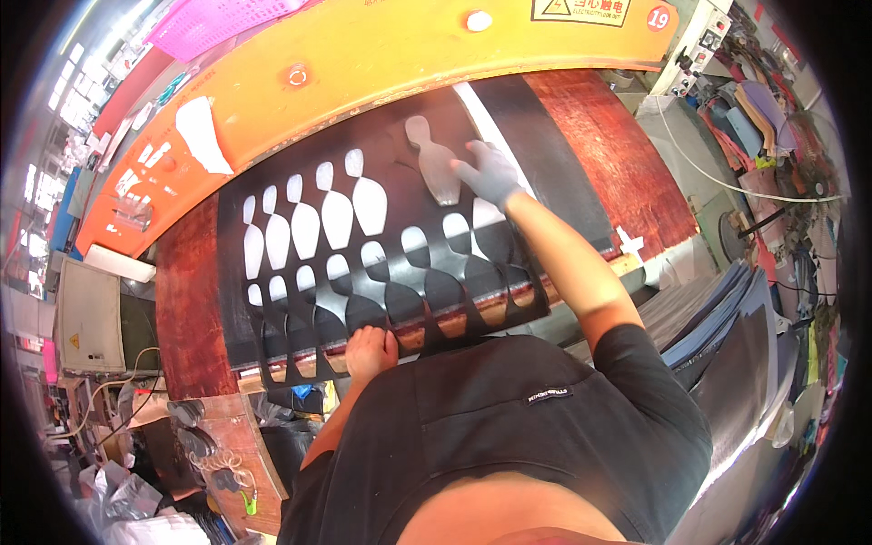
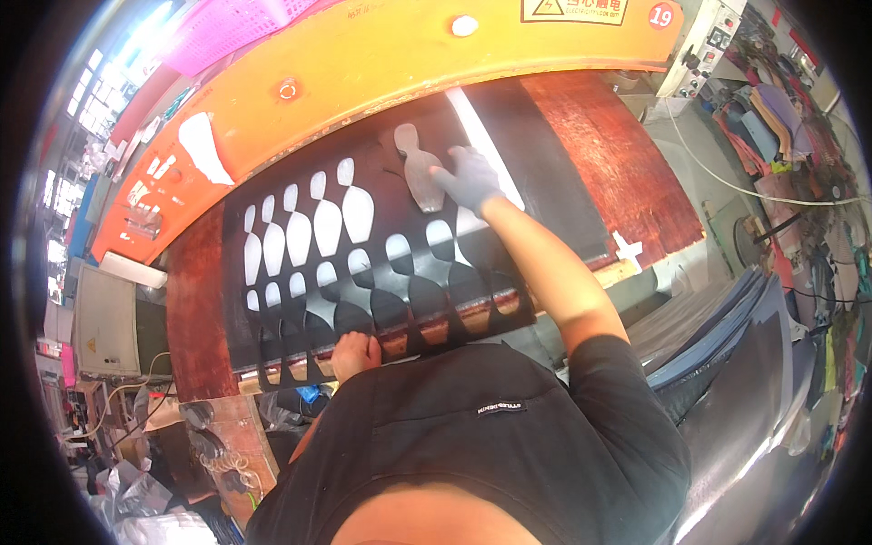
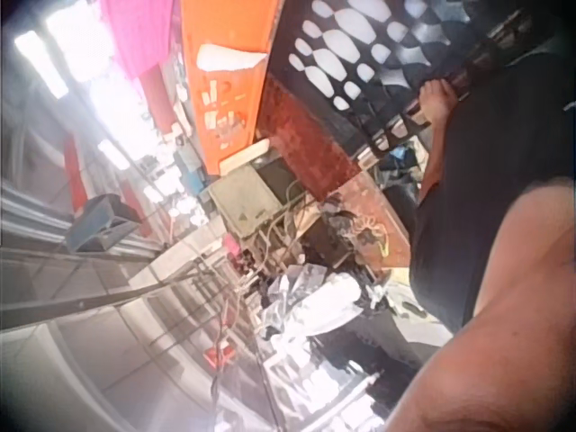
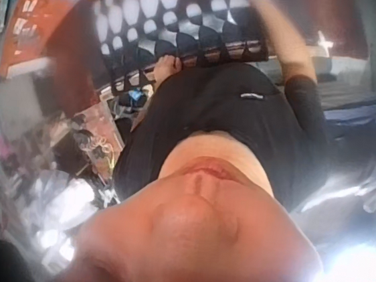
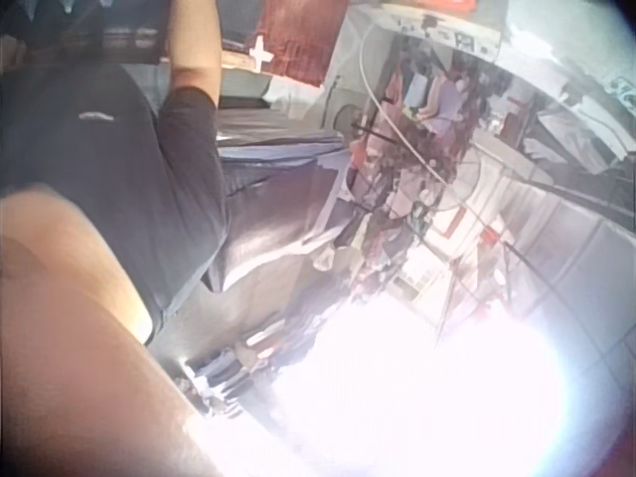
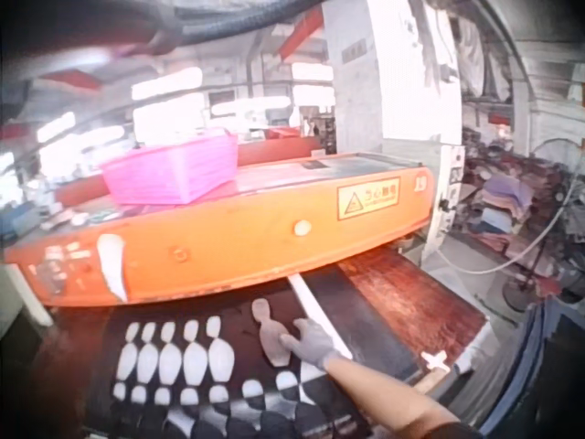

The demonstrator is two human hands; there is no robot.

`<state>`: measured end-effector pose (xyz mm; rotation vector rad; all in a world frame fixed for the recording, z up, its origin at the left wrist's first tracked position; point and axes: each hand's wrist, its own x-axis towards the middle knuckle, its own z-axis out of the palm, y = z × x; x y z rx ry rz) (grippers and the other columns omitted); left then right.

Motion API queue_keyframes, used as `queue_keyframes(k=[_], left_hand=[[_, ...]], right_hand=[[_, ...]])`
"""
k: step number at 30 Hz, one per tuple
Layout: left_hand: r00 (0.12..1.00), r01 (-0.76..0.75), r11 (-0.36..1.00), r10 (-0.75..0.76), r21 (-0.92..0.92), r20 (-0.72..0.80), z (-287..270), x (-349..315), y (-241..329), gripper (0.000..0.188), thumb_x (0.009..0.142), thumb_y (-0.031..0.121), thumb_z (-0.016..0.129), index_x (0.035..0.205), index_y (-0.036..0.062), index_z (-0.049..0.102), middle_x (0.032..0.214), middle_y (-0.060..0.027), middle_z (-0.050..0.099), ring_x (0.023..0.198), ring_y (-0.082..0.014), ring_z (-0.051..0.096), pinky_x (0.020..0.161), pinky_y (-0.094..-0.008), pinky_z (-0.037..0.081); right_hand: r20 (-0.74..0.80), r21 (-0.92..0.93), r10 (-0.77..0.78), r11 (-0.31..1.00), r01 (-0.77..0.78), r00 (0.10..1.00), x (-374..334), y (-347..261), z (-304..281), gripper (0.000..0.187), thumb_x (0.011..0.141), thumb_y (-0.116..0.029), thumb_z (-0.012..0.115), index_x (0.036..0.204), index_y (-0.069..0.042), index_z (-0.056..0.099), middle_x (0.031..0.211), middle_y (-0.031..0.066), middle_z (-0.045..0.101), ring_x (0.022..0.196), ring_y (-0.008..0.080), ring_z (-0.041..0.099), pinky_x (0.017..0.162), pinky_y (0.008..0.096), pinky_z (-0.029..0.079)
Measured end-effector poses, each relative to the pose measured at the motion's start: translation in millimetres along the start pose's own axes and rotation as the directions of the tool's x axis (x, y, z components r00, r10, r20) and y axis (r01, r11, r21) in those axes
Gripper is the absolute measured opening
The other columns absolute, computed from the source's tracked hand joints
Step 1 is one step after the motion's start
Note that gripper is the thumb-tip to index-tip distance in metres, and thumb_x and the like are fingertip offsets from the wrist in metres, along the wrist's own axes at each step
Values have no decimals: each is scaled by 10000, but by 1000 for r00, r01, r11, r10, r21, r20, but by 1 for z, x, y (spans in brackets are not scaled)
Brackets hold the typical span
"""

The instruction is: The person unpacks black insole-like components from plastic bags and places them on a worktable. Then the person repeatedly picks up each component and places it into slots on a black rack, arranging them in a row.

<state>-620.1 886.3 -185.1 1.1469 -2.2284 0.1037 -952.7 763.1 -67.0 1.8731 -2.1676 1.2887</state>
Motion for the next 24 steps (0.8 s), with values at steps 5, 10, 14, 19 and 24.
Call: queue_keyframes(k=[5, 10, 14, 19, 24], left_hand=[[970, 219, 910, -241, -352, -18, -29, -10, 26, 161, 761, 155, 646, 781, 39, 536, 760, -128, 530, 716, -302, 543, 648, -402, 440], [994, -114, 957, 110, -266, -29, -32, 59, 42, 448, 763, 181, 666, 1164, 33, 533, 1260, -166, 487, 1146, -345, 459, 966, -459, 342], [931, -196, 979, 206, -65, 301, -2, 100, 48, 487, 831, 318, 590, 1255, 95, 506, 1378, -56, 418, 1287, -312, 345, 1019, -550, 263], [940, -195, 976, 215, -101, 265, 7, 95, 43, 481, 849, 355, 559, 1262, 113, 512, 1387, -39, 414, 1307, -292, 325, 1046, -545, 233], [935, -165, 981, 188, -101, 299, 8, 103, 43, 478, 848, 351, 566, 1263, 119, 509, 1400, -37, 398, 1317, -297, 307, 1062, -534, 211]], right_hand=[[431, -339, 227, 938, -76, 873, 34, -53, 18, 514, 737, -460, 595, 1068, -68, 627, 1072, 154, 622, 1021, 312, 591, 866, 384, 474], [489, -300, 320, 935, -188, 812, 26, -46, 12, 408, 691, -328, 601, 986, -55, 672, 1015, 174, 647, 987, 311, 615, 844, 373, 483], [535, -111, 132, 990, -85, 834, 47, -39, -27, 499, 667, -381, 697, 1006, -16, 666, 963, 181, 659, 872, 281, 640, 800, 336, 478], [280, 368, -277, 915, 163, 919, 45, -44, -99, 281, 726, -265, 684, 822, -8, 626, 700, 111, 594, 692, 205, 600, 666, 318, 481], [33, -278, -930, 342, 898, 365, 29, -34, -93, 121, 739, -170, 557, 837, -101, 540, 824, 57, 541, 729, 250, 570, 650, 349, 493]])
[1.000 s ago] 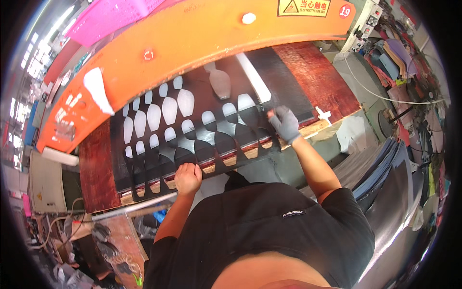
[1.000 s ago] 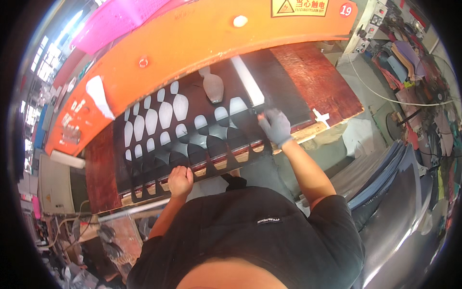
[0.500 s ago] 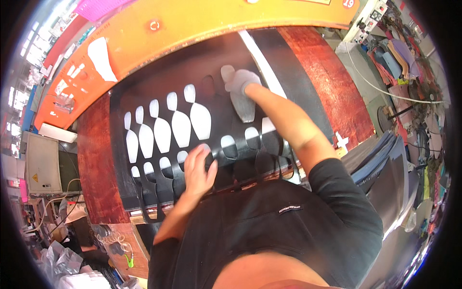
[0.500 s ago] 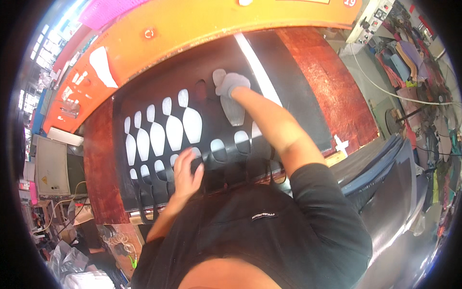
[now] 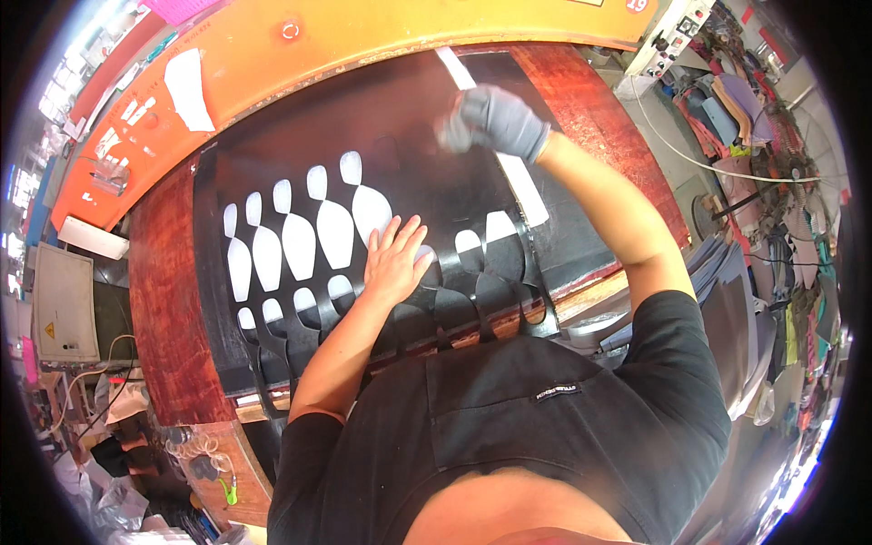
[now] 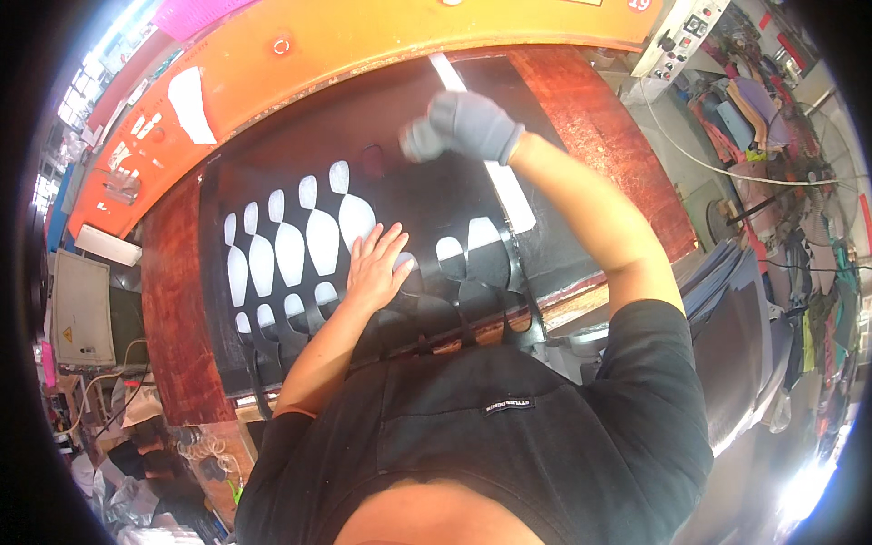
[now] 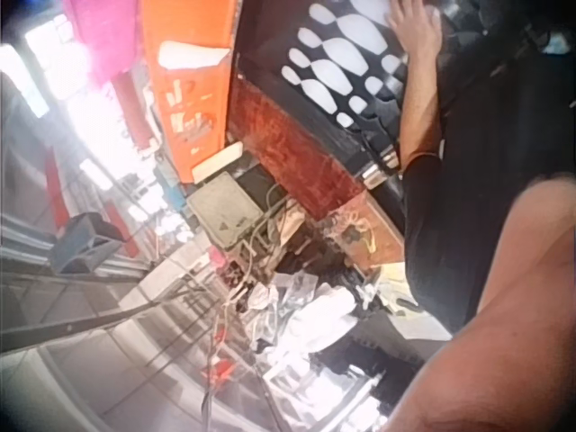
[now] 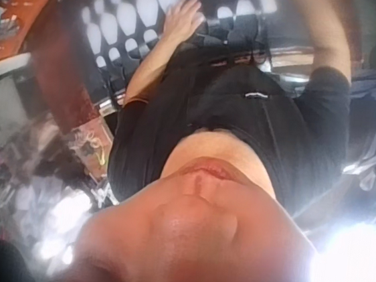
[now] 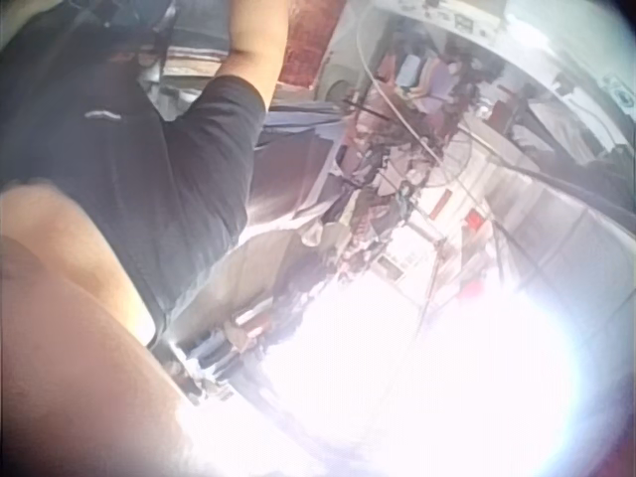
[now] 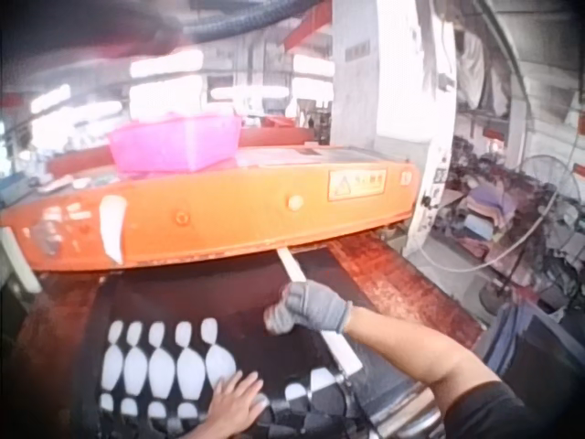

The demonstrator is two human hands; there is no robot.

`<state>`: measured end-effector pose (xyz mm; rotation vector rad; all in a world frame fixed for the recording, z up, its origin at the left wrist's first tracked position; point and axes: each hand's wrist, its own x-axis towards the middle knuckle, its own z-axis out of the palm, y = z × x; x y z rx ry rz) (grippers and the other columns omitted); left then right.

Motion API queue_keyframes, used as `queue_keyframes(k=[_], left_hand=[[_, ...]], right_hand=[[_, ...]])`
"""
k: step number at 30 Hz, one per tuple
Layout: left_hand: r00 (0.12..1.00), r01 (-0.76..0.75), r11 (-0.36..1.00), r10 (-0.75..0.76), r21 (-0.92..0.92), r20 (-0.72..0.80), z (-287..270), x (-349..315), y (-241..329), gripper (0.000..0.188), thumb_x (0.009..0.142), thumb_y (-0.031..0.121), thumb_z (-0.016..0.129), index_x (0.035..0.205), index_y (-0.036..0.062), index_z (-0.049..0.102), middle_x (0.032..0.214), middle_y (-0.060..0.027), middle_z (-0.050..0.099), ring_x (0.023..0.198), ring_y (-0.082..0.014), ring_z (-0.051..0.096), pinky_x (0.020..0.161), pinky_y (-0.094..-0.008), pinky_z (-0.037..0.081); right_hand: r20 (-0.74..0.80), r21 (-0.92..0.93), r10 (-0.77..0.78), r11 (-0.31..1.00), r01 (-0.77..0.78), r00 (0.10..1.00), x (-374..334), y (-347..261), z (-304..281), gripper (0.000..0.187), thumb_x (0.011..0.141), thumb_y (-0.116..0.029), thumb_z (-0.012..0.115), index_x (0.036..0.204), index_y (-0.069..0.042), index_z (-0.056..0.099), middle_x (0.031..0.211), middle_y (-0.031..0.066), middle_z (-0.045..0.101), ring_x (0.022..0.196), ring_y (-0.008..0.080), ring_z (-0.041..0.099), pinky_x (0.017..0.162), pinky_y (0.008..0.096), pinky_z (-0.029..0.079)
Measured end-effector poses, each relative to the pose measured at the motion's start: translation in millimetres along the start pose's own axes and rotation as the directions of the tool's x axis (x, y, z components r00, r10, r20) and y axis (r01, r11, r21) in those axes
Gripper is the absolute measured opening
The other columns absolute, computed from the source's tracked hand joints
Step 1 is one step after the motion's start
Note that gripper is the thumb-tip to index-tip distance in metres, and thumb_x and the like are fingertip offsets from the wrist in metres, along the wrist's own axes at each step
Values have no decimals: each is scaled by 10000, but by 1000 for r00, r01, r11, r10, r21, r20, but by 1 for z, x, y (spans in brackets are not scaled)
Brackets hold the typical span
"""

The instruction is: The person unpacks black insole-like components from plastic bags and places them on a worktable. Then the person repeatedly picks up each component and places it into slots on a black rack, arranging them in a row.

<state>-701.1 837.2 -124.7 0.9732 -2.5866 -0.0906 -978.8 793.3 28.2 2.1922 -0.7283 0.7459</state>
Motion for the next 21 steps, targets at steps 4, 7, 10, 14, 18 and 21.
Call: queue_keyframes(k=[4, 7, 10, 14, 18, 21], left_hand=[[1000, -1, 1000, 1, -9, -27, -3, 9, -1, 465, 846, 346, 570, 1246, 115, 522, 1387, -39, 413, 1307, -296, 322, 1056, -532, 222], [999, -4, 1000, 4, -6, -51, -5, 13, -2, 461, 842, 348, 570, 1236, 110, 531, 1373, -43, 430, 1296, -294, 341, 1045, -533, 241], [998, -5, 1000, 6, 1, -59, -5, 18, -2, 460, 838, 347, 573, 1230, 109, 534, 1371, -46, 432, 1292, -296, 345, 1045, -535, 242], [998, 3, 1000, -3, 4, -60, -8, 26, -3, 463, 835, 347, 577, 1229, 109, 535, 1371, -46, 430, 1291, -301, 343, 1050, -537, 235], [999, 8, 1000, -8, -2, -43, -13, 33, -5, 461, 835, 344, 578, 1229, 109, 536, 1372, -44, 428, 1292, -304, 340, 1053, -537, 231], [999, 13, 1000, -13, -4, -41, -14, 37, -6, 458, 833, 338, 584, 1228, 111, 537, 1374, -39, 425, 1294, -302, 338, 1055, -532, 232]], right_hand=[[494, 21, 153, 982, -188, 856, -49, 0, 26, 187, 720, -153, 589, 906, -155, 609, 851, 88, 550, 772, 285, 581, 693, 367, 500], [529, 146, 387, 835, -530, 756, -80, -3, 25, 260, 806, -171, 581, 1062, -128, 586, 943, 122, 612, 838, 320, 603, 748, 394, 493], [466, 245, 718, 457, -855, 517, -89, -33, 19, 531, 763, -292, 644, 1202, -32, 496, 1007, 170, 600, 913, 335, 593, 807, 386, 480], [368, -14, 724, 631, -775, 583, -76, -80, 44, 786, 652, -347, 718, 1200, 124, 409, 1128, 210, 517, 1078, 348, 494, 892, 400, 423], [317, 209, 821, 429, -879, 476, -83, -71, 62, 756, 627, -286, 717, 1233, 51, 415, 1111, 195, 513, 1062, 362, 476, 905, 407, 404], [326, 293, 802, 418, -860, 501, -92, -50, 68, 764, 605, -254, 731, 1251, 11, 420, 1124, 188, 510, 1066, 356, 475, 924, 408, 396]])
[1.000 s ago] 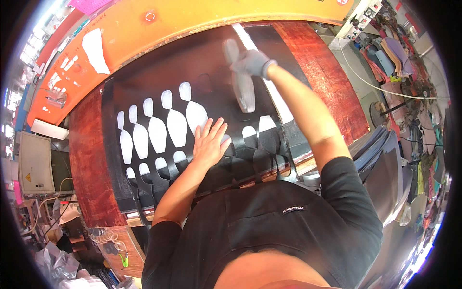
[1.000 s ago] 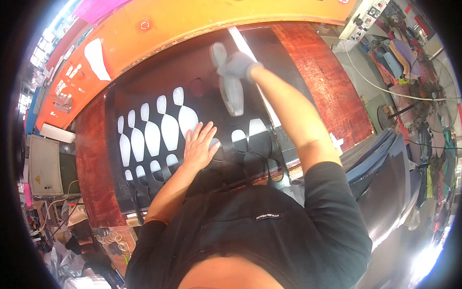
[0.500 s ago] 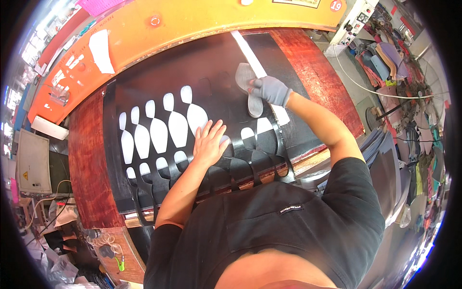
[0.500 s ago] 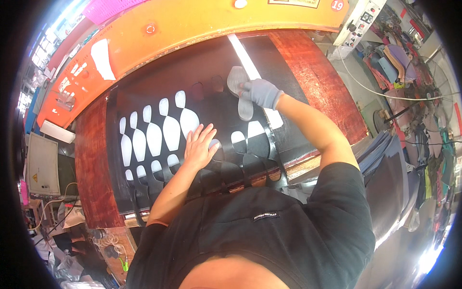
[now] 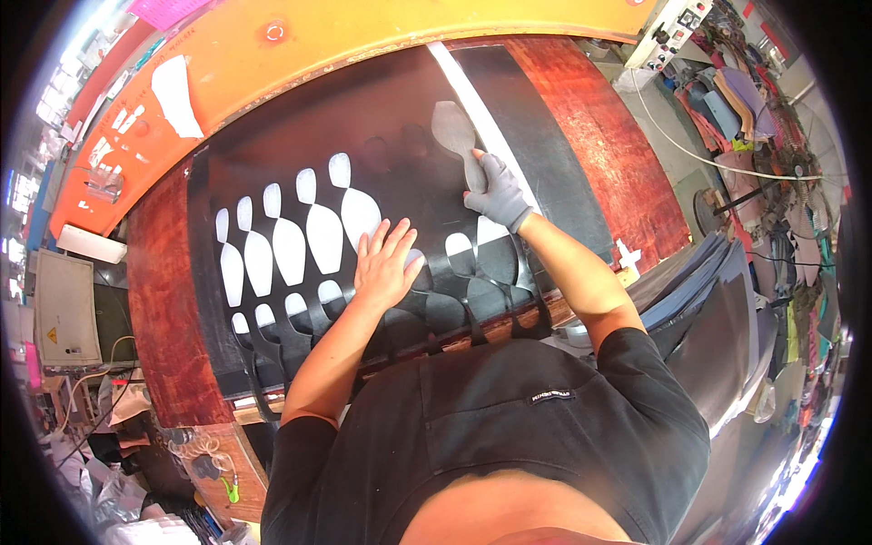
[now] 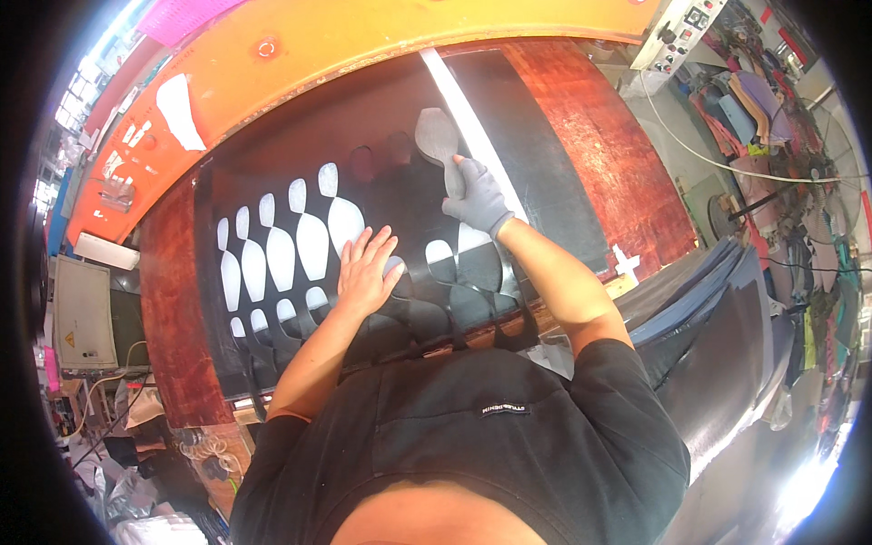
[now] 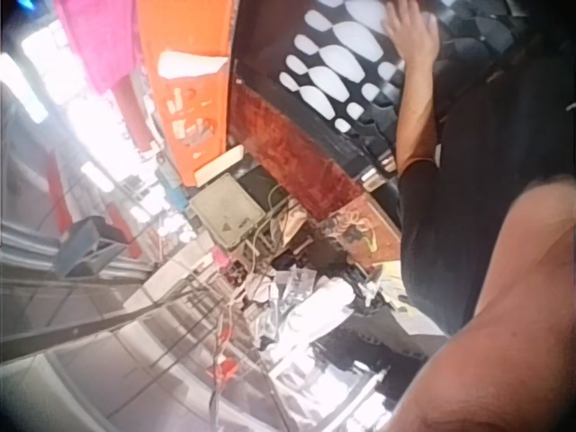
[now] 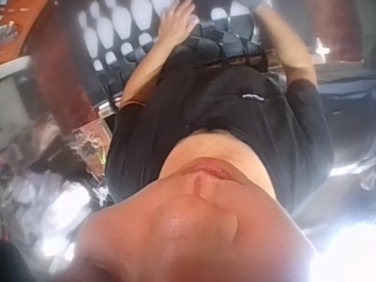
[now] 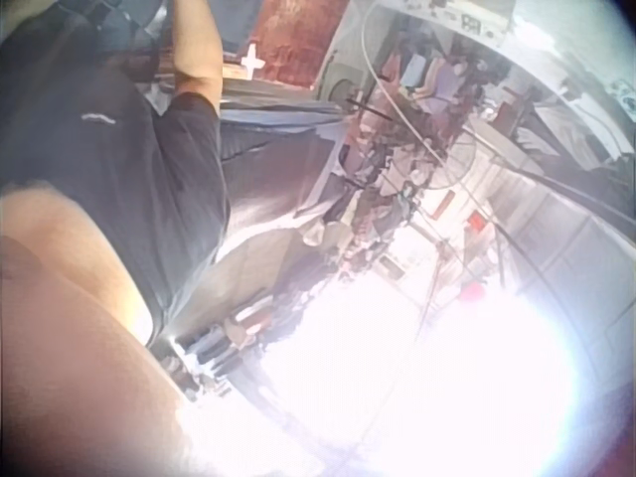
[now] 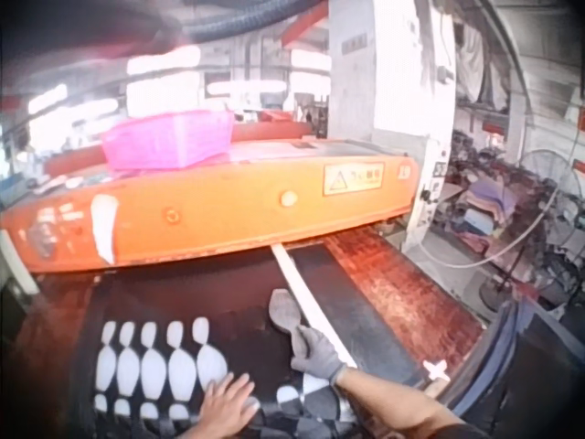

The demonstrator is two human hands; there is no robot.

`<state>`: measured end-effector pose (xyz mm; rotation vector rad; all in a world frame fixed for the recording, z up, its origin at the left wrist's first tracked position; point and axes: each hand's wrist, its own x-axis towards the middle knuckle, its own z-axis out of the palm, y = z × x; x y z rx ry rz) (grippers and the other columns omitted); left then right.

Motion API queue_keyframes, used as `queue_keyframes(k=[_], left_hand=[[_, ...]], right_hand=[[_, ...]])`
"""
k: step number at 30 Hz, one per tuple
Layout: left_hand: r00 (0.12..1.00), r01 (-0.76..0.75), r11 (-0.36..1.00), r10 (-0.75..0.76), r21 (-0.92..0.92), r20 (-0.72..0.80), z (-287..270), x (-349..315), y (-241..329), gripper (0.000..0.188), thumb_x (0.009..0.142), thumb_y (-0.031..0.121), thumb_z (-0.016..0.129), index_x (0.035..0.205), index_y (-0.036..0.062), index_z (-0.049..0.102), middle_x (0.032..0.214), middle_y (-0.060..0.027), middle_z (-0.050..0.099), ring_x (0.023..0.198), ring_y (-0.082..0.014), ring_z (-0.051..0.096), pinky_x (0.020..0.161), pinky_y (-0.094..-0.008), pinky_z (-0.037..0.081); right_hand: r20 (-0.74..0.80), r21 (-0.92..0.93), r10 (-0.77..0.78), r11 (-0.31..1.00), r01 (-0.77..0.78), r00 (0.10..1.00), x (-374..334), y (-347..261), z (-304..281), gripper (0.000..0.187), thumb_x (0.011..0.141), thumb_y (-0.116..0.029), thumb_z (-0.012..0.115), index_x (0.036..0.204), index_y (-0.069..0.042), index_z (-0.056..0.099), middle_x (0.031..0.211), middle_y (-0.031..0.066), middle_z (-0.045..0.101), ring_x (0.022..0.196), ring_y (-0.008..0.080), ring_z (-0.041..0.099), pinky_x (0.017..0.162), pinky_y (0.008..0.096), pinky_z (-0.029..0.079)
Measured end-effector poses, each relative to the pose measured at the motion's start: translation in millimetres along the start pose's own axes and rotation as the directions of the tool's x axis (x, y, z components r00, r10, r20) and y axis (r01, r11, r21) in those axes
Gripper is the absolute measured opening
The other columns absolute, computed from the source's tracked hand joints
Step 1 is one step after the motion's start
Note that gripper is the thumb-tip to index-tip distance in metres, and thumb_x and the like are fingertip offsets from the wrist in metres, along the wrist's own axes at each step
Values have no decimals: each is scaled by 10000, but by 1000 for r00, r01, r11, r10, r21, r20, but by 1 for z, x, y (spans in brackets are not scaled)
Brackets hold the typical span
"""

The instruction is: The person unpacks black insole-like components from plastic bags and places them on a worktable. Then the person repeatedly picks up each component and places it into slots on a black rack, arranging them in a row.

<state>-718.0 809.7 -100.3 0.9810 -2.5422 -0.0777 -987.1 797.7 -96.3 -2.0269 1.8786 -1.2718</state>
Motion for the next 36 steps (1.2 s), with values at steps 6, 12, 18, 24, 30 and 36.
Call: queue_keyframes(k=[6, 12, 18, 24, 30, 36], left_hand=[[1000, 3, 1000, -3, 11, -1, -3, 11, -2, 457, 829, 334, 591, 1226, 114, 539, 1374, -34, 426, 1294, -298, 338, 1052, -532, 237], [1000, -1, 1000, 1, 10, -15, -5, 21, -5, 458, 825, 331, 595, 1223, 112, 541, 1369, -35, 430, 1289, -299, 343, 1053, -533, 237], [1000, 7, 1000, -7, 7, -3, -9, 31, -6, 464, 812, 309, 617, 1220, 105, 532, 1372, -36, 424, 1287, -306, 340, 1053, -523, 237], [1000, 7, 1000, -7, 7, 4, -13, 41, -8, 457, 806, 300, 621, 1215, 110, 547, 1368, -33, 435, 1295, -292, 338, 1056, -526, 233], [999, 14, 1000, -15, 8, 37, -15, 52, -11, 466, 809, 296, 624, 1226, 107, 541, 1383, -32, 420, 1302, -299, 328, 1060, -514, 224], [998, 11, 1000, -11, -4, 62, -25, 63, -8, 448, 814, 250, 621, 1214, 71, 531, 1368, -70, 426, 1289, -324, 334, 1050, -538, 212]], right_hand=[[85, -68, -105, 992, 110, 991, 18, 11, -12, 752, 615, -250, 726, 1260, -8, 423, 1152, 187, 506, 1113, 356, 455, 964, 397, 374], [77, -99, -108, 988, 116, 991, 27, 15, -15, 733, 611, -259, 717, 1241, -11, 438, 1148, 175, 510, 1101, 358, 456, 951, 403, 379], [35, -115, -141, 983, 144, 989, 32, 7, -18, 691, 608, -259, 707, 1204, -13, 462, 1103, 168, 522, 1068, 360, 471, 914, 412, 400], [59, -104, -118, 987, 123, 991, 41, 4, -28, 714, 639, -302, 720, 1227, -1, 449, 1167, 212, 511, 1100, 372, 487, 942, 407, 402], [-60, 280, 165, 949, -142, 984, 14, 13, -50, 597, 746, -203, 680, 1246, 13, 435, 1202, 181, 542, 1130, 265, 525, 969, 345, 396], [-141, 373, 337, 889, -265, 931, -37, 15, -72, 338, 744, -134, 654, 1057, -45, 566, 989, 124, 593, 919, 265, 589, 791, 356, 468]])
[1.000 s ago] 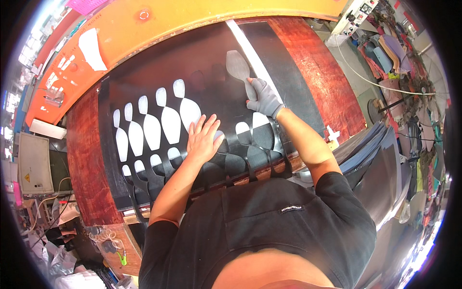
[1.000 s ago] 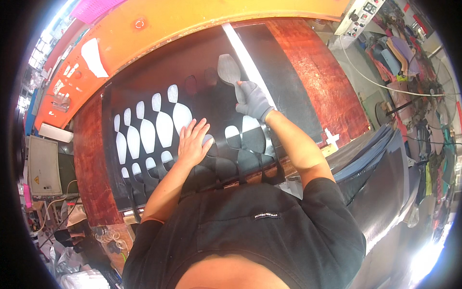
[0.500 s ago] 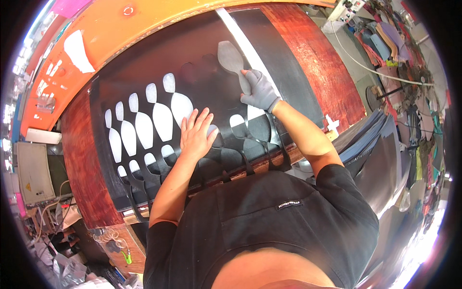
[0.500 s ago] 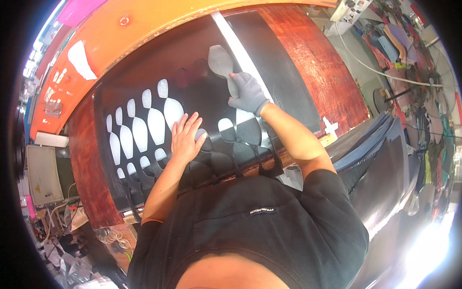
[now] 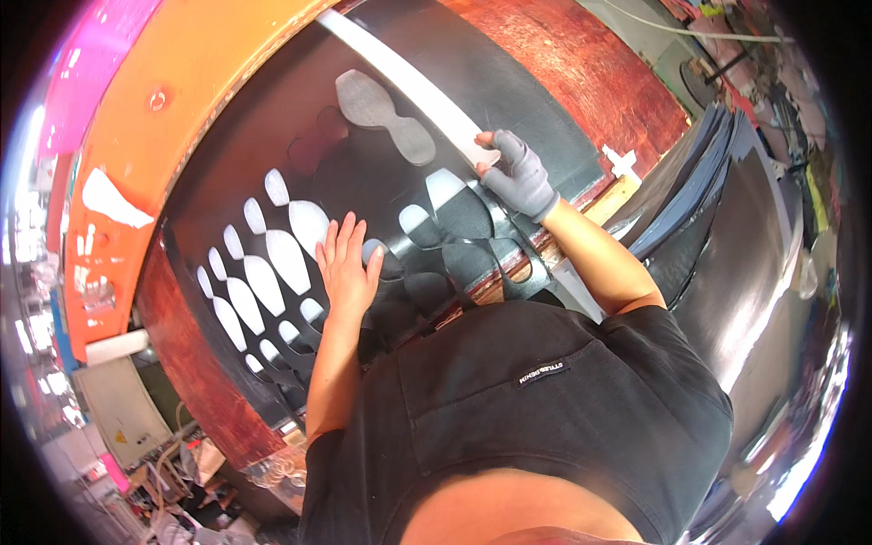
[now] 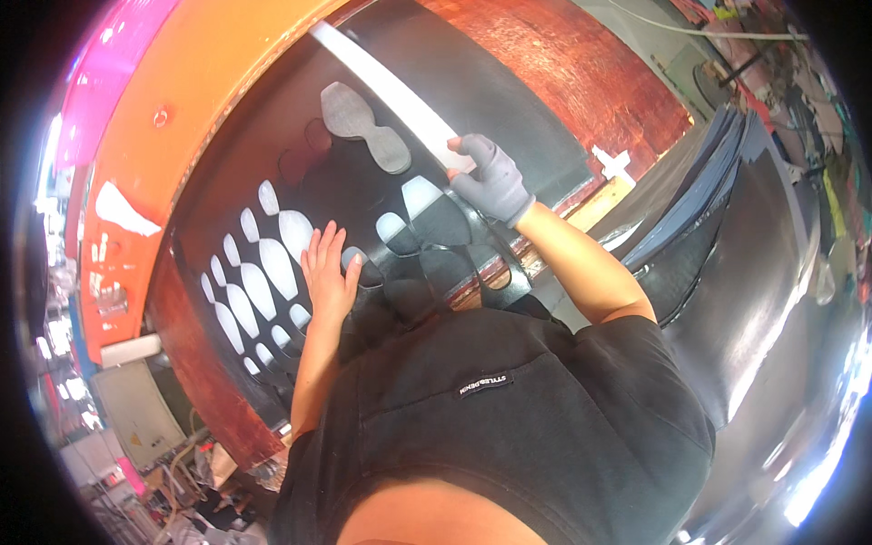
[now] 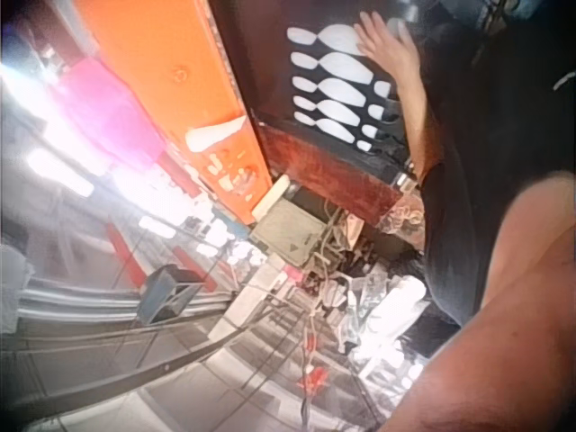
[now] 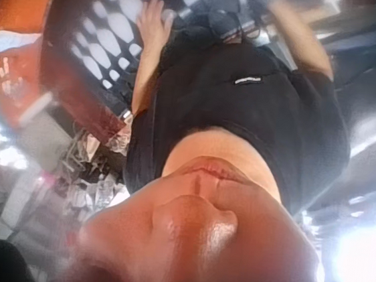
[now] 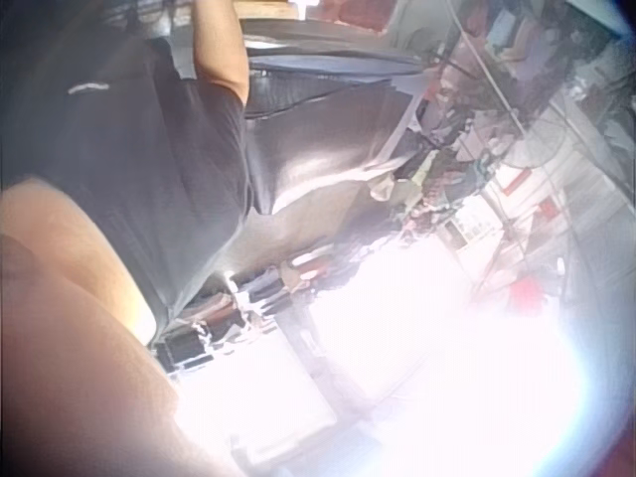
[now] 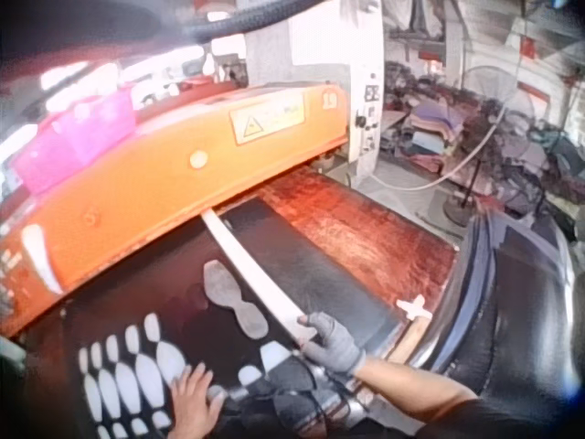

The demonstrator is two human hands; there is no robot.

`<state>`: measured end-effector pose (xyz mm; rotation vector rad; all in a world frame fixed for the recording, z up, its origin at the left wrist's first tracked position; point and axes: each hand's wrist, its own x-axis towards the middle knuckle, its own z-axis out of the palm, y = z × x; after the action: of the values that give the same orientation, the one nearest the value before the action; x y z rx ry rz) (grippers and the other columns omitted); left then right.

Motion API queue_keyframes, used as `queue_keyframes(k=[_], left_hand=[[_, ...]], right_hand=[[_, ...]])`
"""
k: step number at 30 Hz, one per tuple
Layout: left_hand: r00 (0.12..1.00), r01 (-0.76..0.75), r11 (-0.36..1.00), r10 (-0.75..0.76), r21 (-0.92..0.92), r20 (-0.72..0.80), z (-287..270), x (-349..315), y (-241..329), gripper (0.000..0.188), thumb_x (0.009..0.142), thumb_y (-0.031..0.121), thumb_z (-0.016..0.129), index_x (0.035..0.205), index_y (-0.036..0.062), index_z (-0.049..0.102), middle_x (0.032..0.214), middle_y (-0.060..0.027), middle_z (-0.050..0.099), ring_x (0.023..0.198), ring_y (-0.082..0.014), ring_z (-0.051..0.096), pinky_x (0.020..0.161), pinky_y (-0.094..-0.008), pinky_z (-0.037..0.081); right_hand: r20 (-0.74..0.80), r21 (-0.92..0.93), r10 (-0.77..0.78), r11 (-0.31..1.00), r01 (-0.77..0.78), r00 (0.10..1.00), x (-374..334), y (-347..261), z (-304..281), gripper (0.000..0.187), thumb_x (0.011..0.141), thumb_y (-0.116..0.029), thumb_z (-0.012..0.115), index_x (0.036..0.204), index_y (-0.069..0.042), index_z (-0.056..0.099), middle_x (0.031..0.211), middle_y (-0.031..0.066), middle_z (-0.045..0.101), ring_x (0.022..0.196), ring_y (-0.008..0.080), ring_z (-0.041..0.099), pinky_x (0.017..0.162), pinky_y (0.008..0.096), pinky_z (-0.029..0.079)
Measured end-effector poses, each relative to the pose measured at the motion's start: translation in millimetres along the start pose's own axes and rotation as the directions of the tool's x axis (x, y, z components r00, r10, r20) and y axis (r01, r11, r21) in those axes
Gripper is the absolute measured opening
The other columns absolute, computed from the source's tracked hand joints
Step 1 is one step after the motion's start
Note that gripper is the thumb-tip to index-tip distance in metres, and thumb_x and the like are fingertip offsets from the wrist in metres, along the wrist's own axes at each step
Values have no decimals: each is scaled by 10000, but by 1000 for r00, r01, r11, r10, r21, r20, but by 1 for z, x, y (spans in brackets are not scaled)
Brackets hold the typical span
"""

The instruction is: The person unpacks black insole-like components from plastic bags and places them on a worktable. Then the person repeatedly picks up each component and places it into slots on a black rack, arranging them in a row.

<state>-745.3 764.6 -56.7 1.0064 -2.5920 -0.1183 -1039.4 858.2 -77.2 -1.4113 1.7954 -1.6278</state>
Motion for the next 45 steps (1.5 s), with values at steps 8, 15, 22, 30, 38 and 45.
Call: queue_keyframes(k=[8, 15, 22, 30, 38, 45], left_hand=[[966, -257, 948, 260, -191, -10, -18, -57, 7, 113, 722, 105, 664, 777, 72, 571, 799, -97, 583, 751, -301, 540, 669, -397, 404], [992, -101, 980, 113, -169, 63, 22, -150, -30, 193, 741, 239, 655, 917, 162, 675, 1036, -46, 595, 927, -279, 546, 770, -407, 442], [969, -41, 998, 27, -54, -247, 39, -142, -13, 144, 724, 152, 656, 845, 75, 647, 955, -71, 616, 785, -260, 587, 665, -367, 491], [856, -193, 963, 259, 188, -447, 29, -121, -2, 68, 754, 137, 635, 741, 90, 588, 863, -45, 606, 673, -226, 580, 579, -348, 483], [803, -207, 939, 323, 275, -501, 33, -114, -3, 145, 797, 181, 583, 701, 86, 531, 788, -44, 561, 674, -249, 573, 579, -360, 475], [777, -225, 894, 404, 387, -482, 66, -178, -3, 167, 828, 196, 549, 696, 97, 524, 753, -59, 542, 664, -263, 570, 574, -380, 481]], right_hand=[[25, -182, -222, 958, 222, 975, -51, -7, -32, 197, 730, -127, 610, 899, -29, 588, 843, 142, 596, 803, 334, 584, 719, 390, 470], [89, -355, -368, 857, 375, 926, -89, -7, -44, 117, 676, -122, 610, 760, -72, 545, 700, 90, 541, 655, 292, 550, 581, 398, 432], [-60, -457, -468, 798, 392, 882, -82, -7, -28, 112, 644, -164, 614, 651, -96, 524, 603, 70, 515, 563, 280, 538, 518, 393, 425], [-51, -505, -506, 757, 415, 861, -87, 9, -11, 89, 680, -165, 602, 668, -91, 553, 653, 87, 556, 590, 295, 557, 532, 394, 447], [-319, -247, -608, 794, 555, 727, -29, -74, -40, 255, 912, -252, 445, 841, -37, 562, 763, 187, 548, 787, 389, 534, 674, 445, 427], [-332, 423, -421, 734, 532, 844, -98, -65, -45, 247, 924, -260, 455, 873, -41, 558, 736, 181, 569, 760, 354, 574, 685, 402, 463]])
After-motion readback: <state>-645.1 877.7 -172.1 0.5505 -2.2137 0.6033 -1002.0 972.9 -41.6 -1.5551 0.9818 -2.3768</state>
